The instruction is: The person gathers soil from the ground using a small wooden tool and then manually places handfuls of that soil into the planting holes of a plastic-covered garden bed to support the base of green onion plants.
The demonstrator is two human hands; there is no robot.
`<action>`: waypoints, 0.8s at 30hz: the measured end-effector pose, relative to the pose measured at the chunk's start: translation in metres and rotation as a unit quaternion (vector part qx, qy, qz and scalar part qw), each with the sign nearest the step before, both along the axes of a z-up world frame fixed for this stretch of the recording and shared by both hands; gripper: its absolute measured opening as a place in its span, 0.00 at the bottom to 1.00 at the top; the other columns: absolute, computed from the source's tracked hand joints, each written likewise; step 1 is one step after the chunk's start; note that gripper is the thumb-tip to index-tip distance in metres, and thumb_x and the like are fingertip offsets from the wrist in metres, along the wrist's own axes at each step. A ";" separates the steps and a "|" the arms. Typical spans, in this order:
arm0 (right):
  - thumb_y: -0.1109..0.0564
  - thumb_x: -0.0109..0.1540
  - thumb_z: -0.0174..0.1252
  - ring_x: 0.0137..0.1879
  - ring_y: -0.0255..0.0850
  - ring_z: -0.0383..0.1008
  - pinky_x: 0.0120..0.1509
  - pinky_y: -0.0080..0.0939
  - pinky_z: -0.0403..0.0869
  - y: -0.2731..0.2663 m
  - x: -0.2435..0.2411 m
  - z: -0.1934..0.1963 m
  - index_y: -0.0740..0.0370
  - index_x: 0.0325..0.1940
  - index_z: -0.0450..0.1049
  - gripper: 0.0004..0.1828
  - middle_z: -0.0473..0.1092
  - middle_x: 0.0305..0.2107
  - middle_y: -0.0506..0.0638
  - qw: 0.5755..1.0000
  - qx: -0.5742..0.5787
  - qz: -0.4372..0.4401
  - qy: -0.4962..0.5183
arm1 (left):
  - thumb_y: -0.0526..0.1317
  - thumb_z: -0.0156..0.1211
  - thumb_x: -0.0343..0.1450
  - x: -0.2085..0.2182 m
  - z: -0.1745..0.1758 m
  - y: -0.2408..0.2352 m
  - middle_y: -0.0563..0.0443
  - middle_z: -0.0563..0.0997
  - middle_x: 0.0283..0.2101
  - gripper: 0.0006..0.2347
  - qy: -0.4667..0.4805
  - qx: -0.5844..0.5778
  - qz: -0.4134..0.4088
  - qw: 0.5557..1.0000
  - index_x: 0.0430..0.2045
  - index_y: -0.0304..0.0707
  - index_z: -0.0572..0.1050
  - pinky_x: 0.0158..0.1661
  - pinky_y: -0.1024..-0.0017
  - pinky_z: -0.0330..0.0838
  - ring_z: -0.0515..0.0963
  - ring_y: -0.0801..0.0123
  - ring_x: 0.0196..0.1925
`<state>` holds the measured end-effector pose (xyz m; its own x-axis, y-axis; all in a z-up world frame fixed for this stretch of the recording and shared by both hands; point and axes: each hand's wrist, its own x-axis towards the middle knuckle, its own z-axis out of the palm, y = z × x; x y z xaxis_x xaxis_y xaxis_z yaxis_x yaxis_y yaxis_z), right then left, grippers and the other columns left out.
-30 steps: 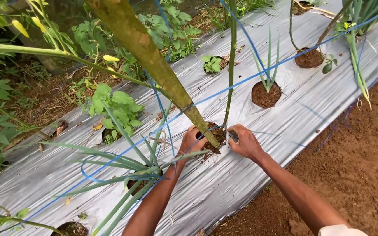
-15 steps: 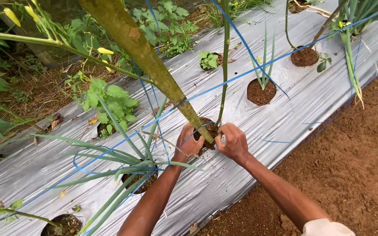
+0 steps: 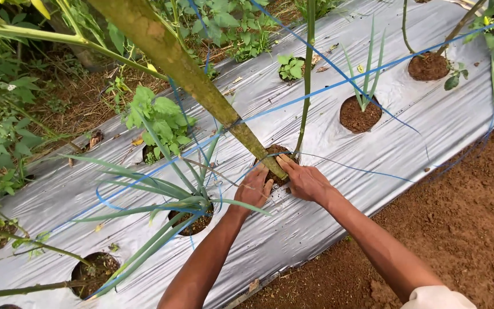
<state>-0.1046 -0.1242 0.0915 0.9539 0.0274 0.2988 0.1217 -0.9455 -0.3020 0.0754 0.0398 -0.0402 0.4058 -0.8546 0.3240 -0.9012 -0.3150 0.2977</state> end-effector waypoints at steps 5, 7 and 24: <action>0.63 0.53 0.50 0.49 0.55 0.82 0.51 0.53 0.82 -0.001 0.002 -0.007 0.62 0.62 0.66 0.30 0.71 0.50 0.58 0.996 0.009 -0.027 0.082 | 0.52 0.40 0.78 -0.001 -0.004 -0.010 0.37 0.76 0.59 0.24 -0.112 0.020 0.013 0.993 0.61 0.33 0.70 0.69 0.54 0.65 0.77 0.48 0.62; 0.63 0.53 0.49 0.50 0.56 0.82 0.53 0.55 0.81 -0.001 0.003 -0.011 0.61 0.62 0.66 0.31 0.71 0.52 0.58 0.995 0.014 -0.033 0.092 | 0.53 0.41 0.77 -0.016 0.020 -0.009 0.39 0.75 0.59 0.24 -0.108 0.033 0.030 0.993 0.62 0.36 0.70 0.69 0.54 0.63 0.76 0.49 0.63; 0.60 0.64 0.64 0.48 0.59 0.81 0.44 0.49 0.84 -0.012 -0.001 -0.010 0.66 0.60 0.77 0.20 0.77 0.46 0.68 0.894 0.377 -0.136 -0.201 | 0.34 0.53 0.73 0.011 0.048 -0.034 0.44 0.80 0.29 0.06 0.087 -0.254 0.200 0.942 0.27 0.34 0.77 0.45 0.55 0.75 0.83 0.49 0.39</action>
